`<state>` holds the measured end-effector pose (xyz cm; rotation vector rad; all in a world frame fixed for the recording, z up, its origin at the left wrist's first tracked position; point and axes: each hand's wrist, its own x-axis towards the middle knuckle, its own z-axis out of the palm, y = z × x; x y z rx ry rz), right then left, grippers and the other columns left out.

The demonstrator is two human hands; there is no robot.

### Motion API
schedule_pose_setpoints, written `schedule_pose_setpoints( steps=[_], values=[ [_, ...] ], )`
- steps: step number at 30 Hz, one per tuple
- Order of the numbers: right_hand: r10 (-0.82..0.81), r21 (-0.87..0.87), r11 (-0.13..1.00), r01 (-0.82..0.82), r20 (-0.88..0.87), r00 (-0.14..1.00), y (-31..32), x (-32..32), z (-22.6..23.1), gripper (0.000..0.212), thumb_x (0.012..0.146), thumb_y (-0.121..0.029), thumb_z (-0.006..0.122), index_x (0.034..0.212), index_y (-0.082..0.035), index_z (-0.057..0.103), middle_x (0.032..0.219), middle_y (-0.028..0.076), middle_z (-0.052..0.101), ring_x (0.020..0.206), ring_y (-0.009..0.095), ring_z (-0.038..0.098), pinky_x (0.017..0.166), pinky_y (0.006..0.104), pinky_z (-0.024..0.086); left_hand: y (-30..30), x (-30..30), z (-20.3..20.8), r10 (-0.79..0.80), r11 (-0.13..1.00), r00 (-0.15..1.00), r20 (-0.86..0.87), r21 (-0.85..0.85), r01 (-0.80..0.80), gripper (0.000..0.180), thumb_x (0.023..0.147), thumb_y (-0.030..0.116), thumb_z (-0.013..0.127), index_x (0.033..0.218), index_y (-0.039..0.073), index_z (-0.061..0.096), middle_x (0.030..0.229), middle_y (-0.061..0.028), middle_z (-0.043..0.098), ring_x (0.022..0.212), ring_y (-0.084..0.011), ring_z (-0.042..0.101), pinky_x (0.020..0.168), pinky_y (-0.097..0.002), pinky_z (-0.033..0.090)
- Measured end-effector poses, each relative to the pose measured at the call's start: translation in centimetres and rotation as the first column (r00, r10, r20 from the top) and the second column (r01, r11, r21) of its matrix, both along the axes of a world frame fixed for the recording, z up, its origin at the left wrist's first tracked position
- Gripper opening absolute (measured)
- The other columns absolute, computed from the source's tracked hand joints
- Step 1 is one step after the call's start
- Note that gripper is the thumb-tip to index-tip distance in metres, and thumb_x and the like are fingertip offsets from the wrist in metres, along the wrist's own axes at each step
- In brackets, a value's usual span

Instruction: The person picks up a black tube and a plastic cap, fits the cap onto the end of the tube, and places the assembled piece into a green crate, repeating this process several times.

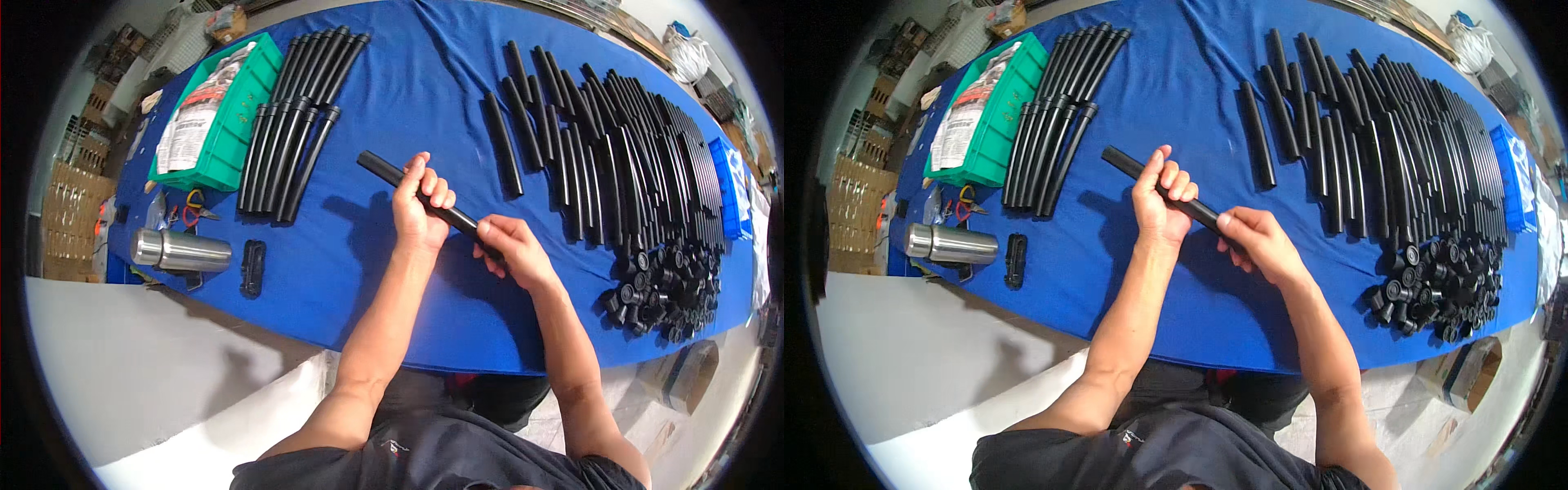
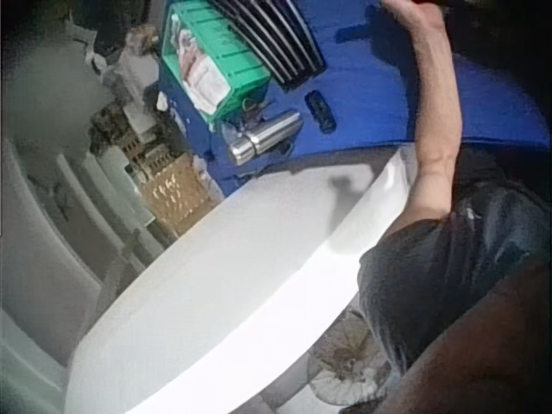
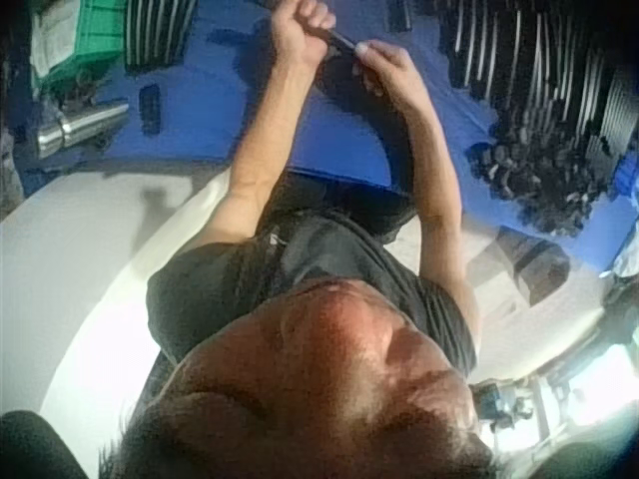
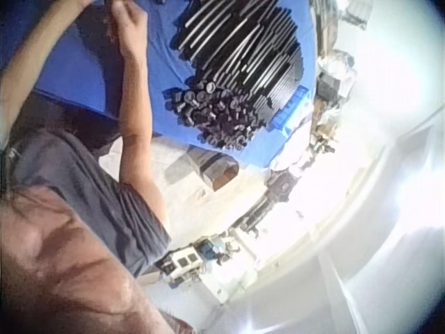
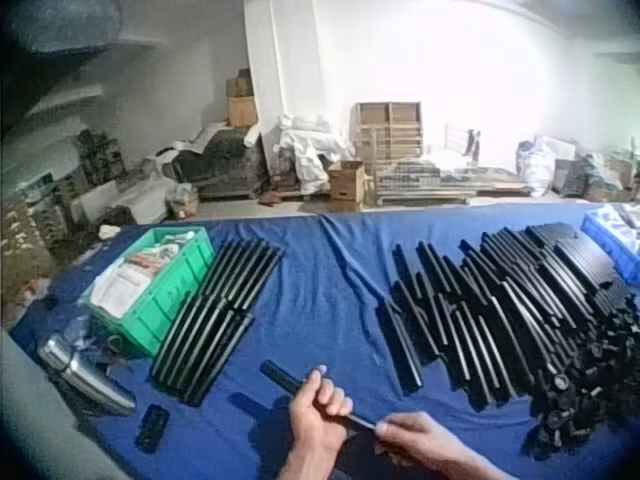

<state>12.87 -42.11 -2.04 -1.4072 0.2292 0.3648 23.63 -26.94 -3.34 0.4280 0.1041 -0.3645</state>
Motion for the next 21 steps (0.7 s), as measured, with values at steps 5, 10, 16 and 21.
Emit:
schedule_pose_setpoints(
  steps=[5, 10, 16, 21],
  values=[
    [-0.101, 0.004, 0.995, 0.101, 0.016, 0.995, 0.5, -0.1, 0.6, 0.036, 0.095, -0.036, 0.062, 0.101, 0.000, 0.065, 0.076, 0.005, 0.065, 0.061, 0.010, 0.058, 0.052, 0.0251, 0.046, -0.1, 0.2, -0.1, 0.002, 1.000, 0.999, 0.034, -0.009, -0.002, 0.015, 0.099, 0.022, 0.055, 0.100, 0.010, 0.062, 0.060, 0.0046, 0.039, 0.048, -0.0079, 0.036, 0.047, -0.0259, 0.035],
    [0.127, -0.568, 0.805, 0.172, 0.449, 0.885, 1.5, -0.3, 0.9, 0.042, 0.082, -0.021, 0.077, 0.112, 0.004, 0.062, 0.080, 0.010, 0.065, 0.071, 0.018, 0.062, 0.066, 0.0341, 0.049, 0.5, 0.3, -0.2, 0.016, 1.000, 0.999, 0.045, -0.026, -0.015, 0.014, 0.098, 0.022, 0.055, 0.100, 0.011, 0.063, 0.059, 0.0051, 0.039, 0.048, -0.0075, 0.036, 0.048, -0.0252, 0.034],
    [0.011, 0.067, 0.998, -0.007, -0.056, 0.998, 0.6, -0.3, 0.9, 0.023, 0.089, -0.026, 0.067, 0.091, -0.004, 0.062, 0.070, 0.000, 0.059, 0.055, 0.006, 0.055, 0.045, 0.0211, 0.041, 0.3, 0.1, -0.2, -0.093, 0.990, 0.990, 0.102, -0.101, 0.104, 0.014, 0.097, 0.021, 0.055, 0.104, 0.011, 0.062, 0.059, 0.0035, 0.040, 0.046, -0.0093, 0.038, 0.046, -0.0267, 0.036],
    [0.079, 0.127, 0.989, -0.072, -0.046, 0.996, 0.5, -0.4, 1.7, 0.023, 0.089, -0.022, 0.066, 0.102, -0.003, 0.063, 0.072, 0.001, 0.060, 0.054, 0.007, 0.055, 0.045, 0.0207, 0.041, 0.5, 0.0, -0.2, -0.149, 0.965, 0.977, 0.153, -0.194, 0.177, 0.015, 0.097, 0.020, 0.056, 0.107, 0.011, 0.061, 0.060, 0.0028, 0.040, 0.046, -0.0098, 0.039, 0.045, -0.0267, 0.036]
  ],
)
